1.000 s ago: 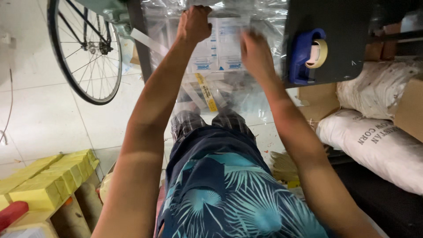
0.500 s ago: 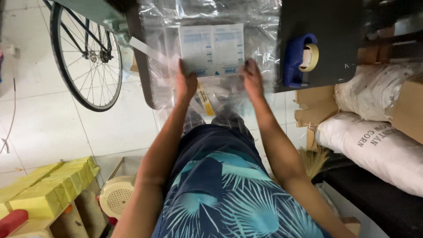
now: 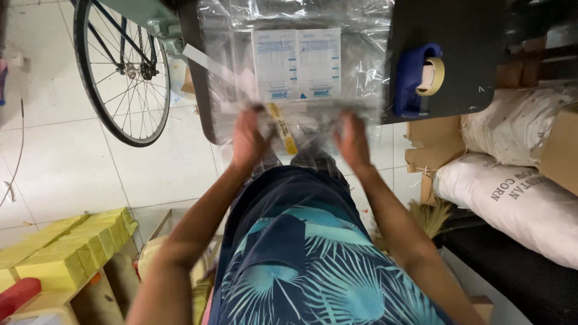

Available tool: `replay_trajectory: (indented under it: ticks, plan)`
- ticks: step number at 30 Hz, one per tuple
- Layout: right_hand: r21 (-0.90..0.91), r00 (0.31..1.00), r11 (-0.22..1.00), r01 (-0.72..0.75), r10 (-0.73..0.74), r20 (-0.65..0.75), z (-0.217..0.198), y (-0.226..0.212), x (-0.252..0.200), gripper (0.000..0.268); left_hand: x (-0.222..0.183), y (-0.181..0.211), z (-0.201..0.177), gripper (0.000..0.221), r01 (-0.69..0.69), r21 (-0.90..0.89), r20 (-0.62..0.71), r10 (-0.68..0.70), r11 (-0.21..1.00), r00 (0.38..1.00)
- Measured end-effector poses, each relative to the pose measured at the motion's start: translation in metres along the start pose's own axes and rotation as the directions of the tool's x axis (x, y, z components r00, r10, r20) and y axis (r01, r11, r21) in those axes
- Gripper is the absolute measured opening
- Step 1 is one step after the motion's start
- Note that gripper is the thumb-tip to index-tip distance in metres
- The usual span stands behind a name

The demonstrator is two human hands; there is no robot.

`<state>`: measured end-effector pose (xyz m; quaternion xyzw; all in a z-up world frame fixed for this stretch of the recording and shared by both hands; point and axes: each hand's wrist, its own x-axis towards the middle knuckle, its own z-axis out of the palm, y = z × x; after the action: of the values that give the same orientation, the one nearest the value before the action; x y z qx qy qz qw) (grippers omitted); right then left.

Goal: The person picks up stacks of papers and inserts them into clear plastic bags on a table. They handle several sets of documents by hand, sliding each stack into a separate bag one by one.

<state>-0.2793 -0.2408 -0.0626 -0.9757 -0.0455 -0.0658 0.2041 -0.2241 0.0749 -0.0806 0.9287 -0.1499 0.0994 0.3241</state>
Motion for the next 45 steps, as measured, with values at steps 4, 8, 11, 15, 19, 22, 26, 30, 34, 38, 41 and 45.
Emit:
replay_trajectory:
  ticks: [4, 8, 11, 15, 19, 22, 26, 30, 34, 38, 41, 45]
  plan:
    - [-0.131, 0.942, 0.965, 0.225, -0.181, 0.283, 0.000, -0.040, -0.048, 0.081, -0.038, 0.003, -0.057, 0.092, -0.395, 0.234, 0.459, 0.257, 0.888, 0.850]
    - [-0.372, 0.937, 0.862, 0.344, -0.289, 0.197, 0.012, -0.040, -0.051, 0.087, -0.066, -0.044, -0.040, 0.102, -0.553, 0.418, 0.536, 0.295, 0.721, 0.791]
    - [-0.461, 0.929, 0.810, 0.363, -0.352, 0.114, -0.006, -0.040, -0.057, 0.072, -0.063, -0.038, -0.067, 0.072, -0.533, 0.284, 0.457, 0.376, 0.797, 0.806]
    - [-0.271, 0.910, 0.871, 0.410, -0.412, 0.052, -0.013, -0.010, -0.058, 0.018, -0.056, -0.042, -0.088, 0.016, -0.556, 0.088, 0.197, 0.532, 0.827, 0.823]
    - [-0.208, 0.921, 0.905, 0.371, -0.387, -0.040, -0.017, 0.034, -0.058, 0.012, -0.068, -0.054, -0.084, 0.015, -0.394, 0.182, 0.189, 0.362, 0.901, 0.913]
    - [-0.165, 0.923, 0.908, 0.384, -0.377, 0.074, -0.037, 0.043, -0.042, 0.018, -0.051, -0.040, -0.102, 0.034, -0.355, 0.221, 0.257, 0.297, 0.908, 0.920]
    - [0.344, 0.869, 0.938, 0.042, -0.205, 0.450, -0.075, 0.040, -0.026, 0.010, -0.037, -0.026, -0.128, 0.027, -0.048, -0.067, 0.497, 0.075, 0.997, 0.864]
    - [0.467, 0.711, 0.808, -0.359, -0.088, 0.698, -0.024, 0.120, -0.021, 0.017, -0.055, -0.088, -0.082, 0.018, -0.014, 0.244, 0.573, -0.133, 0.970, 0.809]
    - [-0.134, 0.793, 0.988, 0.076, 0.022, 0.608, -0.048, 0.107, 0.031, 0.009, -0.005, -0.050, -0.143, 0.028, 0.116, 0.485, 0.515, -0.391, 0.867, 0.763]
    - [-0.145, 0.824, 0.989, 0.023, 0.063, 0.563, -0.116, 0.033, 0.052, 0.017, 0.013, -0.053, -0.172, 0.024, -0.138, 0.298, 0.322, 0.036, 0.945, 0.946]
    - [-0.158, 0.882, 0.986, 0.057, 0.024, 0.471, -0.151, 0.007, 0.095, 0.023, 0.058, -0.039, -0.185, 0.035, -0.139, -0.068, 0.026, 0.141, 0.988, 0.990]
    - [-0.370, 0.979, 0.921, 0.126, -0.054, 0.199, -0.141, 0.034, 0.144, 0.019, 0.103, -0.059, -0.179, 0.036, -0.069, -0.255, 0.004, 0.073, 0.965, 0.997]
